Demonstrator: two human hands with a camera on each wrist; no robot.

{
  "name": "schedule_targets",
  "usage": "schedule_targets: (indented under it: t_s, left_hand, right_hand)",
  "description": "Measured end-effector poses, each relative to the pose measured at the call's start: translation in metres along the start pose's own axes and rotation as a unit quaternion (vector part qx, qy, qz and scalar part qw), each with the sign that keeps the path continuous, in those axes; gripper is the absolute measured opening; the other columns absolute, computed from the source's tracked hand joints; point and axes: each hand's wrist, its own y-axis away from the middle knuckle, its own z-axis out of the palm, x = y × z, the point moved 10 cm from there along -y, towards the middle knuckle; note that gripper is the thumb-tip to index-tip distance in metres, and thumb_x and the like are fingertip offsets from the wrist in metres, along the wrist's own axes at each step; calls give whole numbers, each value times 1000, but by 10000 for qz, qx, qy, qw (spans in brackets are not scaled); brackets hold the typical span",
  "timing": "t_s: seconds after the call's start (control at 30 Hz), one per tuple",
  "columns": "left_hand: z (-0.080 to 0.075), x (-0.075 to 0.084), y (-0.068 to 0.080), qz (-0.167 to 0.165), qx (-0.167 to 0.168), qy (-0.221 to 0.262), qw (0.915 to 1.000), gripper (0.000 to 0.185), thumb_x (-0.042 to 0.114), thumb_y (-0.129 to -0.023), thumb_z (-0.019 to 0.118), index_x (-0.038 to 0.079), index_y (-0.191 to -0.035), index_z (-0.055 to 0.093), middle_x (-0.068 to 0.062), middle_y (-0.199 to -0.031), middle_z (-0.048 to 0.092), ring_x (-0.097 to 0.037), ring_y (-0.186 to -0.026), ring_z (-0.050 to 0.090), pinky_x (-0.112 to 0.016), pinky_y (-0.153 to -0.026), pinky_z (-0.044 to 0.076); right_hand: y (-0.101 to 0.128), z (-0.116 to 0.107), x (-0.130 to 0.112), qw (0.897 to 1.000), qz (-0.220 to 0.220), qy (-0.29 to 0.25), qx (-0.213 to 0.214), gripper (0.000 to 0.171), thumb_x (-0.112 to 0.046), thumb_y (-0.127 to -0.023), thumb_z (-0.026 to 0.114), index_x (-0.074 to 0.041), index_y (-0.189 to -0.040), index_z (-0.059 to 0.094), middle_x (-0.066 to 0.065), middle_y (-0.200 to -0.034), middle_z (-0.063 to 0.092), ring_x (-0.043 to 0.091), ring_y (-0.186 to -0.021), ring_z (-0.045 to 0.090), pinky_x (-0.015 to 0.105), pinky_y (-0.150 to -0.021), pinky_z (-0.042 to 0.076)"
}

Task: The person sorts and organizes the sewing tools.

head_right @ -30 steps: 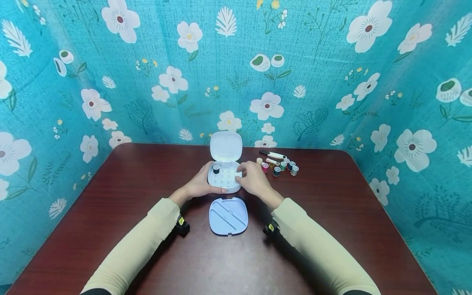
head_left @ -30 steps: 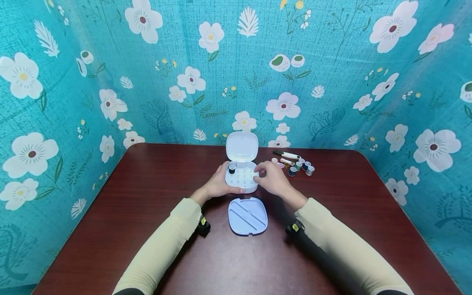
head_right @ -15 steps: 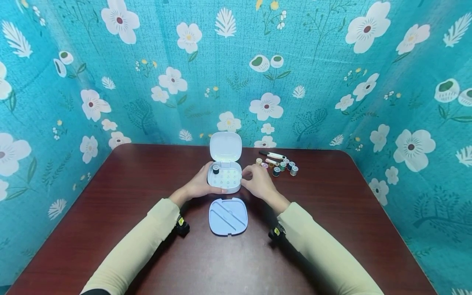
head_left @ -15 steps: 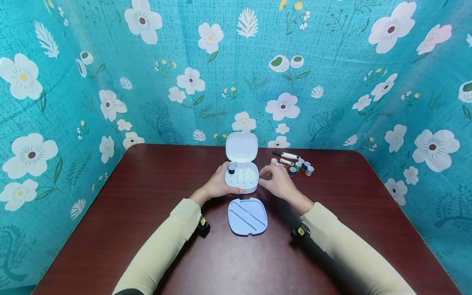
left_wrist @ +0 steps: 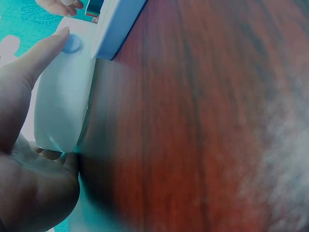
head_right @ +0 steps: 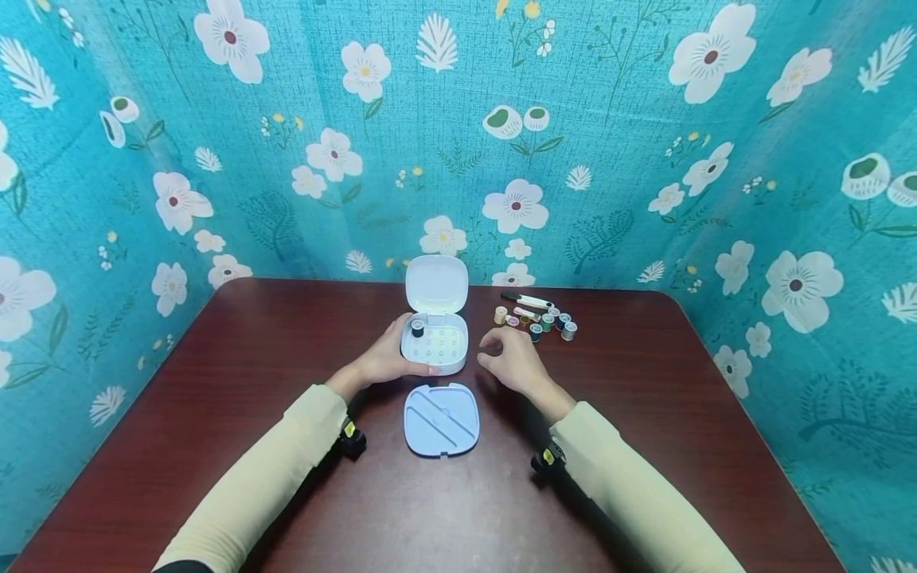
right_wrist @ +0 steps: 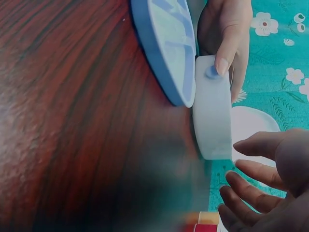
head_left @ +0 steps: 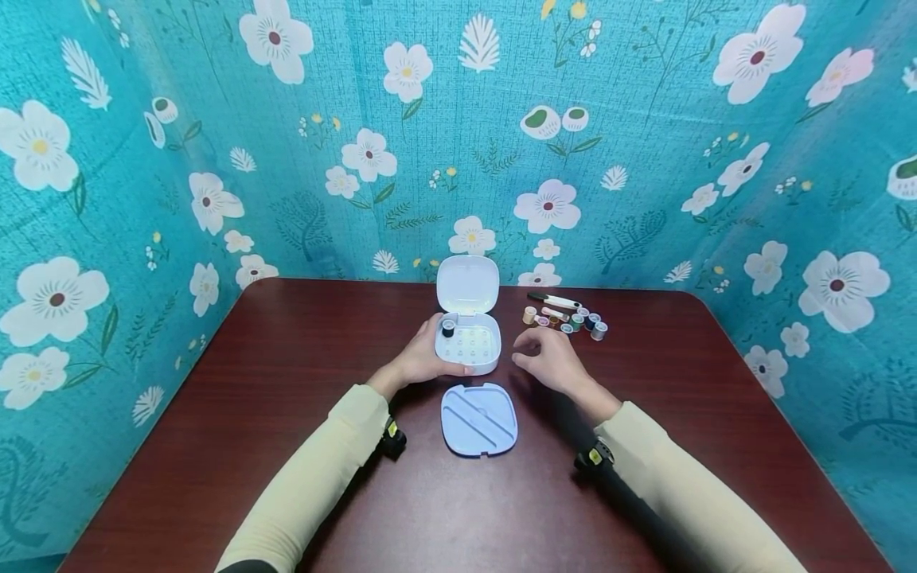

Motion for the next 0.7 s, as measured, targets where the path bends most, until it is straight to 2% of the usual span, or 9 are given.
schedule_targets:
  t_s: [0.33,0.7]
  left_hand:
    - [2,-5,0,-81,-80,-2,9999,119,39,-66,97,14,-157,26,-10,-146,41,-25,-128,44,-45,-113,35]
    - [2,-4,-1,-67,-99,80,9999,119,37,-66,98,14,-157,25,-10,-148,40,-26,-129,43,-46,-113,34]
  right_hand:
    - [10,-7,24,9997,230,43,86,18,-9,-89,77,-1,-105,75,14,-102,74,28,-92,67,49,-86,54]
    - [16,-21,42,9991,378,154,120,15,-11,-90,76,-4,-103,76,11,-98,75,25,-87,65,44,-82,53]
